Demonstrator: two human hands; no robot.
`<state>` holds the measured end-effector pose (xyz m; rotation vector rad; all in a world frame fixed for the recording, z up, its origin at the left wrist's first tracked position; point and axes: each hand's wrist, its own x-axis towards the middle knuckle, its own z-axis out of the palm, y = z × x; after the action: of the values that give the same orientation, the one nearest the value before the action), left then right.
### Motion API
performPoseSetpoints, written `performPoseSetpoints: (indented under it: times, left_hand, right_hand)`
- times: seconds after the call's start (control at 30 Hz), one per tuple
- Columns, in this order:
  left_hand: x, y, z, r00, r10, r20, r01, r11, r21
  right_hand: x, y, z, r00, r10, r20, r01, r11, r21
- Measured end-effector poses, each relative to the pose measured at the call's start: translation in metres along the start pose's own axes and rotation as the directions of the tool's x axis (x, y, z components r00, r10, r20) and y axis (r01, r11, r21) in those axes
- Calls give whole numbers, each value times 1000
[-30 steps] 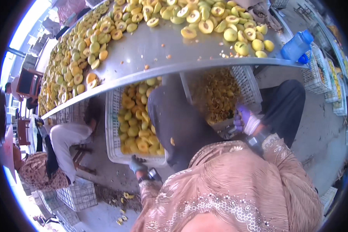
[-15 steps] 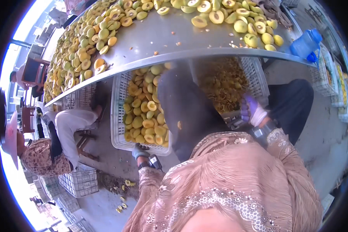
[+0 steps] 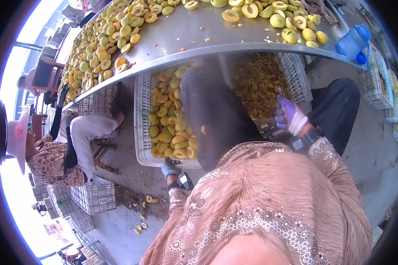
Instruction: The person repeatedly picks up halved mangoes from a metal table, uses a small knife to remove the seed, and places the pitted fruit into a white basket below. The person works continuously, handling each mango one at a time.
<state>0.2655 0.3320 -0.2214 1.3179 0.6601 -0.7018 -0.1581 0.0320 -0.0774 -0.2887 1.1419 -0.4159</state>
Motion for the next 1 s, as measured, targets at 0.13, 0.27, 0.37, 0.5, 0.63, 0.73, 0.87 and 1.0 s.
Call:
performPoseSetpoints:
  times: [0.13,0.27,0.37,0.5,0.63,0.73,0.87,1.0]
  left_hand:
    - [-28,-21,-31,996,-50,-75,43,995,-89]
    - [-30,-6,-45,988,-32,-150,28,999,-29]
    - [-20,6,-49,988,-53,-144,53,999,-2]
    - [-1,6,-64,998,-15,-58,16,1000,10]
    - [6,12,-70,986,-41,-164,82,965,248]
    - [-22,41,-30,881,342,-327,-16,714,700]
    - [-101,97,101,307,855,418,-357,-304,883]
    - [-156,116,298,74,674,735,-903,-267,335]
  right_hand:
    - [0,6,4,998,2,-59,-6,998,-68]
    - [10,8,4,999,33,-24,-36,994,-107]
    - [15,7,4,997,61,-51,-68,989,-132]
    - [15,3,16,996,44,-74,-56,984,-170]
    - [2,-8,35,999,-36,38,45,963,-265]
    - [-14,-25,45,988,-108,110,133,957,-258]
    - [-34,-48,46,944,-253,213,298,930,-217]
    - [-44,-60,46,941,-262,214,302,935,-184]
